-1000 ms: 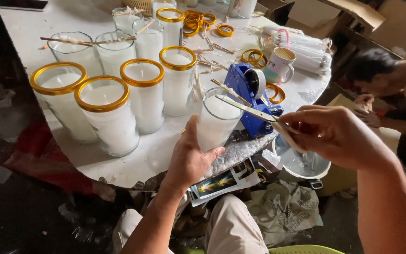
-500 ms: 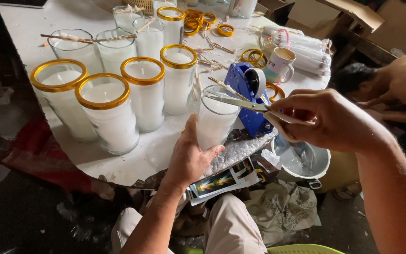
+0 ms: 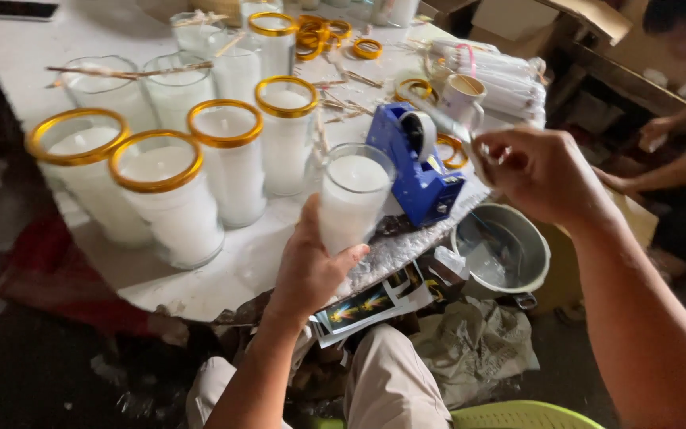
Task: The person assembles candles by placing gold metal rings on the rims of glass jars filled with white wax. They use scissors to trim the wicks and secure the rings in place. The person handles multiple jars one at a time, placing finished units on the table.
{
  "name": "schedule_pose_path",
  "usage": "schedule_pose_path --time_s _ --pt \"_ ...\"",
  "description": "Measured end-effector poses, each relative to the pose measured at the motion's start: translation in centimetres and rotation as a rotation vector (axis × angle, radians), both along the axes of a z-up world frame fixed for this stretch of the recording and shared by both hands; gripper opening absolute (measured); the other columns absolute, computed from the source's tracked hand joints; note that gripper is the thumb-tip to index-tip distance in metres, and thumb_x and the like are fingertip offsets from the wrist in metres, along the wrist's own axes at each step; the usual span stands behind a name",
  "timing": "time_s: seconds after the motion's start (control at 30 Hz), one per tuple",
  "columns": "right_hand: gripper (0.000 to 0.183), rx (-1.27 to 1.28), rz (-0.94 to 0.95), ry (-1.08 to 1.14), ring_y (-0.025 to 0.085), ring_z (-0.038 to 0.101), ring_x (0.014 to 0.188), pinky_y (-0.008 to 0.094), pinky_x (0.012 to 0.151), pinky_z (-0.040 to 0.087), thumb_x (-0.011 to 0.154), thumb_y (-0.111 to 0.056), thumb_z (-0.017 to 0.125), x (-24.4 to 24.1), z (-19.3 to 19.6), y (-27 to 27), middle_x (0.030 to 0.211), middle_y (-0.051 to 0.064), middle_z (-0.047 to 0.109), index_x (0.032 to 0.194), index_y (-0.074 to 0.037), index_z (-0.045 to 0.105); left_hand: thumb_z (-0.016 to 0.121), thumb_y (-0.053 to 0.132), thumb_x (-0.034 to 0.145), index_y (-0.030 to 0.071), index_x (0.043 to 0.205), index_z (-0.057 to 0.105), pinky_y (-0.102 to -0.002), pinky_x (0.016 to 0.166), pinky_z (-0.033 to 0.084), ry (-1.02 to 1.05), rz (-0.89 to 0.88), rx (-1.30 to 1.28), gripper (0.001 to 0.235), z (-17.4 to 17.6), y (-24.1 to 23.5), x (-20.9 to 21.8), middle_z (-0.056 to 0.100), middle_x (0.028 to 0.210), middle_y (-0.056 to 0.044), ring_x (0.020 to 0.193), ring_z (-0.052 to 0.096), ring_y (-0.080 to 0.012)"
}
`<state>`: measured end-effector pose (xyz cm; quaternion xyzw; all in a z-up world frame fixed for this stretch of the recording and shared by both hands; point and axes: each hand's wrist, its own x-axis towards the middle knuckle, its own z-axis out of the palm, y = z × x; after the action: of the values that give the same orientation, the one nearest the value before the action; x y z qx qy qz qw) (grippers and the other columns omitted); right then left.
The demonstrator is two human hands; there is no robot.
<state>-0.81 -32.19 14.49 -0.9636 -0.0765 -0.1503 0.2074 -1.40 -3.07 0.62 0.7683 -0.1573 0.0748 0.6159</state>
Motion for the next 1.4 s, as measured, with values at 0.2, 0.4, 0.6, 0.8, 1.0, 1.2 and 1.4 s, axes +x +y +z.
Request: schedule_pose_path --time_s 0.2,0.4,0.6,0.8,1.0,1.2,1.4 --pt "0.036 0.047 -0.094 -0.192 0.023 0.071 0.076 0.035 0.067 0.057 0.081 -0.007 0.082 5.9 -6.1 -10.5 0.087 0.009 0.072 0.117 -0.011 0.078 0.092 0.031 0.07 0.008 0.154 0.036 -0.063 0.103 0.048 0.107 0.155 0.165 0.104 1.6 -0.9 -0.3 0.063 0.126 -0.032 0.12 0.061 -0.0522" --pt "0.03 0.069 -0.134 0.01 0.042 0.073 0.092 0.055 0.081 0.056 0.084 -0.022 0.076 6.6 -12.2 -8.2 0.09 0.016 0.076 0.111 -0.01 0.076 0.089 0.034 0.072 0.014 0.153 0.037 -0.06 0.1 0.05 0.093 0.182 0.241 0.098 0.8 -0.8 0.2 0.064 0.128 -0.025 0.12 0.063 -0.0475" --pt "0.016 -0.235 -0.11 0.118 0.022 0.064 0.06 0.038 0.055 0.05 0.092 -0.018 0.072 10.9 -12.8 -5.0 0.067 0.004 0.07 0.076 -0.017 0.074 0.089 0.02 0.072 0.003 0.139 0.039 -0.04 0.09 0.058 -0.136 0.133 0.149 0.086 -1.3 -0.5 0.6 0.066 0.128 -0.022 0.11 0.067 -0.0334" --pt "0.019 -0.238 0.005 0.365 0.018 0.066 0.067 0.039 0.065 0.052 0.094 -0.02 0.072 11.6 -9.0 -3.9 0.083 0.002 0.078 0.109 -0.025 0.082 0.09 0.021 0.073 0.003 0.134 0.039 -0.039 0.086 0.06 -0.184 0.142 0.176 0.081 -1.8 -0.6 0.8 0.067 0.123 -0.021 0.103 0.068 -0.0322" --pt "0.019 -0.404 -0.003 0.465 0.022 0.066 0.072 0.039 0.066 0.052 0.09 -0.021 0.076 12.2 -8.8 -3.2 0.085 0.002 0.077 0.108 -0.026 0.08 0.09 0.024 0.07 0.006 0.133 0.042 -0.04 0.086 0.057 -0.114 0.16 0.178 0.081 -1.8 -0.7 0.8 0.069 0.122 -0.017 0.102 0.068 -0.0313" --pt "0.006 -0.28 -0.117 0.118 0.026 0.062 0.067 0.04 0.057 0.051 0.092 -0.013 0.075 14.2 -10.2 -4.2 0.078 0.009 0.07 0.096 -0.009 0.074 0.089 0.022 0.073 0.004 0.138 0.041 -0.038 0.092 0.057 -0.171 0.126 0.16 0.083 -1.5 -0.8 0.8 0.066 0.128 -0.018 0.109 0.066 -0.0315" --pt "0.013 -0.06 0.1 -0.104 0.025 0.067 0.081 0.038 0.069 0.047 0.078 -0.024 0.085 19.4 -17.3 -7.1 0.085 0.003 0.071 0.087 -0.019 0.077 0.09 0.021 0.071 0.006 0.137 0.045 -0.037 0.093 0.054 -0.156 0.144 0.091 0.082 -1.8 -1.0 0.9 0.067 0.126 -0.016 0.107 0.068 -0.0278"
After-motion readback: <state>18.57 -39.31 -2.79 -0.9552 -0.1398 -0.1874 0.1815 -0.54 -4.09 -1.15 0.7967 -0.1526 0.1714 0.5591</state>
